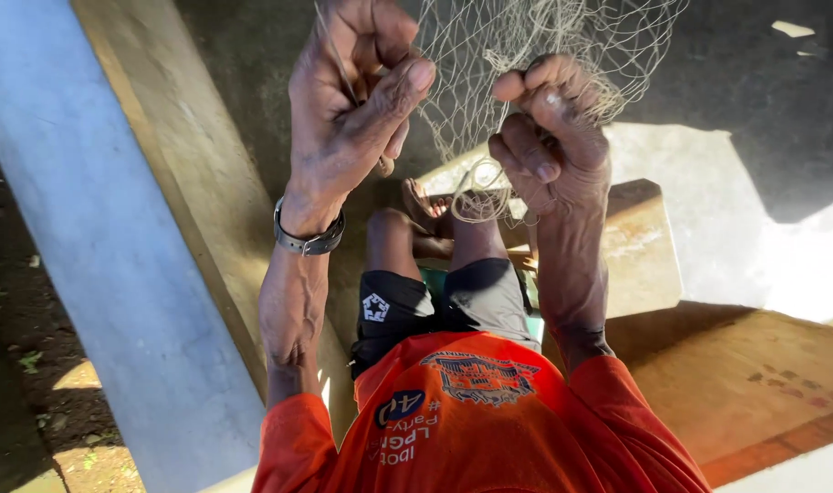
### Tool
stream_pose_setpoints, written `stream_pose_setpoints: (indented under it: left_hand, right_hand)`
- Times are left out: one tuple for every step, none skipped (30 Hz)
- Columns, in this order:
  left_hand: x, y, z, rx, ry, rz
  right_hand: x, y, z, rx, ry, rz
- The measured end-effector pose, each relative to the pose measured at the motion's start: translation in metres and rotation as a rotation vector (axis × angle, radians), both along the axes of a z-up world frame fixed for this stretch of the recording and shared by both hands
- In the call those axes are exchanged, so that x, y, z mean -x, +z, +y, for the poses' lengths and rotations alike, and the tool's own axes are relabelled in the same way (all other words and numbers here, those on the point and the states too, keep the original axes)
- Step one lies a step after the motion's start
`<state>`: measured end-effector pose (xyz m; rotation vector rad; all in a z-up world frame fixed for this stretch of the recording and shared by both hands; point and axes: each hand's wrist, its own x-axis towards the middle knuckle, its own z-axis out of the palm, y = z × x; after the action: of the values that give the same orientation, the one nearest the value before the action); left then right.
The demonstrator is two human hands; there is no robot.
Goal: Repairing a fishing net by weaving twine through the mesh with a shuttle
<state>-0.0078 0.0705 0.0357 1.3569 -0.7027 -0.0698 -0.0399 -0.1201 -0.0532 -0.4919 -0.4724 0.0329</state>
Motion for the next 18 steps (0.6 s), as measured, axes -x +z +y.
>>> stream_pose_setpoints:
  left_hand:
    - [0.0, -0.001, 0.002, -0.009, 0.009, -0.011]
    - [0.002, -0.002, 0.004, -0.018, 0.076, -0.092]
    - [0.003, -0.003, 0.008, -0.028, 0.142, -0.173]
    - [0.006, 0.0, 0.012, -0.035, 0.155, -0.188]
    - [0.01, 0.002, 0.016, -0.079, 0.176, -0.253]
    - [0.014, 0.003, 0.018, -0.12, 0.189, -0.317]
    - [0.016, 0.007, 0.02, -0.125, 0.195, -0.33]
    - [0.017, 0.011, 0.022, -0.221, 0.239, -0.479]
    - [0.018, 0.015, 0.023, -0.318, 0.282, -0.629]
    - [0.018, 0.013, 0.024, -0.319, 0.283, -0.64]
    - [0.019, 0.011, 0.026, -0.399, 0.322, -0.643]
    - [0.02, 0.009, 0.027, -0.48, 0.365, -0.643]
    - [0.02, 0.006, 0.029, -0.484, 0.37, -0.651]
    - [0.02, 0.003, 0.031, -0.601, 0.414, -0.677]
    - [0.02, 0.0, 0.033, -0.719, 0.458, -0.701]
    - [0.022, 0.004, 0.034, -0.723, 0.455, -0.708]
    - [0.024, 0.007, 0.034, -0.795, 0.468, -0.742]
    - [0.025, 0.01, 0.034, -0.867, 0.479, -0.776]
  right_hand:
    - [-0.001, 0.003, 0.003, -0.009, 0.009, -0.011]
    - [-0.002, 0.005, 0.007, -0.015, 0.047, -0.012]
    - [-0.003, 0.008, 0.011, -0.02, 0.085, -0.013]
    - [-0.006, 0.007, 0.013, -0.026, 0.099, -0.028]
    - [-0.009, 0.006, 0.014, -0.028, 0.109, -0.007]
    - [-0.01, 0.005, 0.014, -0.029, 0.111, 0.016]
    - [-0.012, 0.007, 0.017, -0.033, 0.117, 0.003]
    - [-0.015, 0.011, 0.019, -0.029, 0.109, -0.005]
    - [-0.018, 0.014, 0.021, -0.025, 0.102, -0.012]
    - [-0.019, 0.014, 0.023, -0.027, 0.102, -0.024]
    - [-0.02, 0.013, 0.024, -0.02, 0.101, -0.023]
    - [-0.02, 0.012, 0.025, -0.013, 0.104, -0.02]
    - [-0.021, 0.012, 0.026, -0.016, 0.108, -0.029]
    - [-0.021, 0.011, 0.027, 0.003, 0.086, -0.019]
    - [-0.021, 0.01, 0.029, 0.022, 0.063, -0.01]
    - [-0.02, 0.008, 0.029, 0.016, 0.06, -0.014]
    - [-0.02, 0.005, 0.029, 0.023, 0.06, -0.006]
    - [-0.021, 0.002, 0.03, 0.029, 0.06, 0.002]
